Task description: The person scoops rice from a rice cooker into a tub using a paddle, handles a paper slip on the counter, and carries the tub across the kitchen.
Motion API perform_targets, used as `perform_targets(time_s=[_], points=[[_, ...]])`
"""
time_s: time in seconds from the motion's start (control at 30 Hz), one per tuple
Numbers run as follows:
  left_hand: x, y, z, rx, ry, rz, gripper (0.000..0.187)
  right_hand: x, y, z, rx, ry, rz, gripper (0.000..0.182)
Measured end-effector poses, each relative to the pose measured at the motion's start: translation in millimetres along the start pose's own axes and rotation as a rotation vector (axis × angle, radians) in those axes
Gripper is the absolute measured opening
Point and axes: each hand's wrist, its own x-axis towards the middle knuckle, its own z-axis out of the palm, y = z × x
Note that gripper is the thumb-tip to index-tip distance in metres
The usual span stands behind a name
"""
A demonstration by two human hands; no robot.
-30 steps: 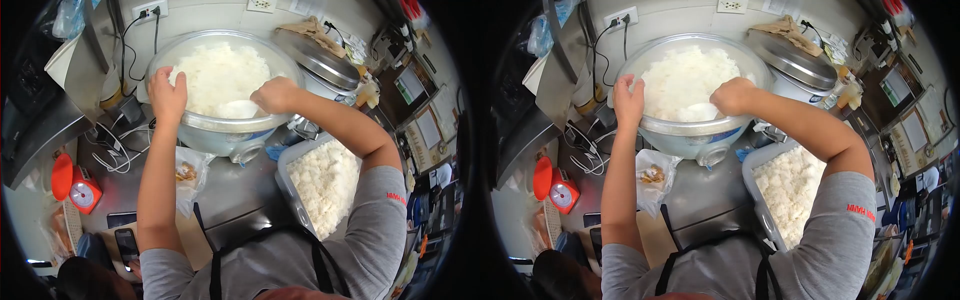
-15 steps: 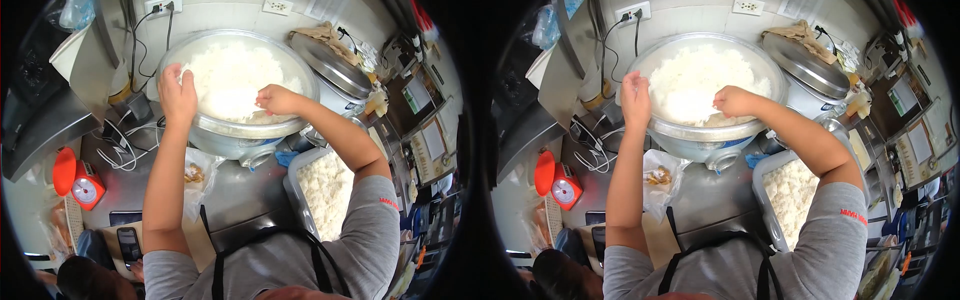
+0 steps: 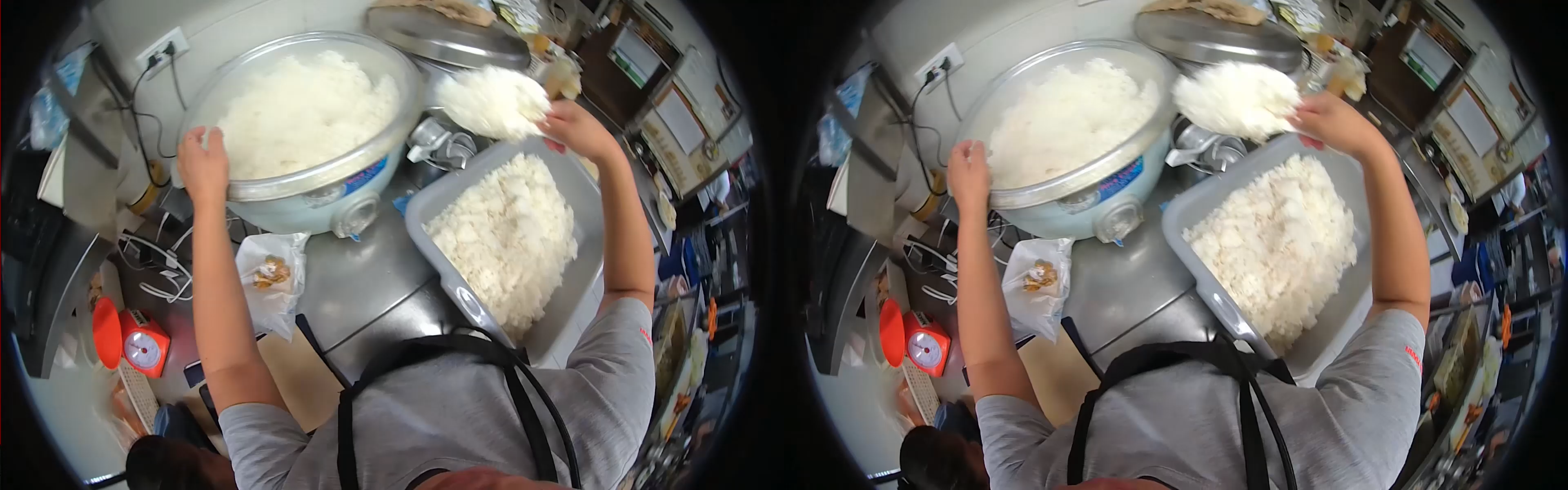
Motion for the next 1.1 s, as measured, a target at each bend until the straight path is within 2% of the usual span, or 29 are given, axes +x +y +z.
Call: perform_targets(time_s=[0.07, 0.1, 0.17, 0.23, 0.27, 0.33, 0.4, 0.5, 0.6, 0.73, 0.87, 1.1], points=[[2.1, -2.0, 3.3, 0.021, -0.021, 0.031, 0.039, -30.5, 36.9, -11.2, -0.131, -0.063, 0.155, 0.013], [1.3, -2.6, 2.9, 0.02, -0.012, 0.06, 0.039, -46.0, 48.2, -10.9, -0.251, -0.075, 0.203, 0.017], [5.2, -17.7, 10.8, 0.018, -0.027, 0.08, 0.04, -62.9, 91.5, 8.5, -0.858, 0.106, 0.171, 0.031], [1.2, -6.3, 5.1, 0.052, -0.033, 0.056, 0.039, -57.4, 62.6, 15.3, -1.056, 0.113, 0.308, 0.036], [1.3, -1.1, 5.8, 0.034, -0.038, 0.046, 0.039, -46.9, 50.1, 11.9, -1.099, 0.163, 0.291, 0.033], [-1.4, 4.6, 0.2, 0.027, -0.041, 0.014, 0.038, -21.1, 12.0, 5.4, -1.031, 0.265, 0.144, 0.03], [-1.8, 3.2, 1.1, 0.016, -0.033, 0.051, 0.036, 9.8, -43.5, 12.8, -1.0, 0.282, 0.091, 0.024], [-1.5, -7.5, 5.7, -0.044, 0.021, 0.09, 0.033, 74.3, -89.2, 53.1, -0.824, 0.361, -0.261, 0.022], [-5.5, 1.3, -0.6, -0.076, 0.072, 0.036, 0.031, 141.3, -127.8, 118.5, -0.831, 0.175, -0.296, 0.023], [-5.7, 2.7, -2.1, -0.186, 0.084, -0.021, 0.03, 228.6, -143.1, 193.5, -1.043, 0.017, -0.348, 0.026], [-4.5, 1.5, -0.7, -0.297, 0.104, -0.053, 0.029, 258.2, -153.9, 237.1, -1.166, -0.195, -0.492, 0.027], [-3.8, 4.3, -0.8, -0.367, 0.09, -0.075, 0.029, 247.3, -135.9, 256.5, -0.783, -0.381, -0.455, 0.03]])
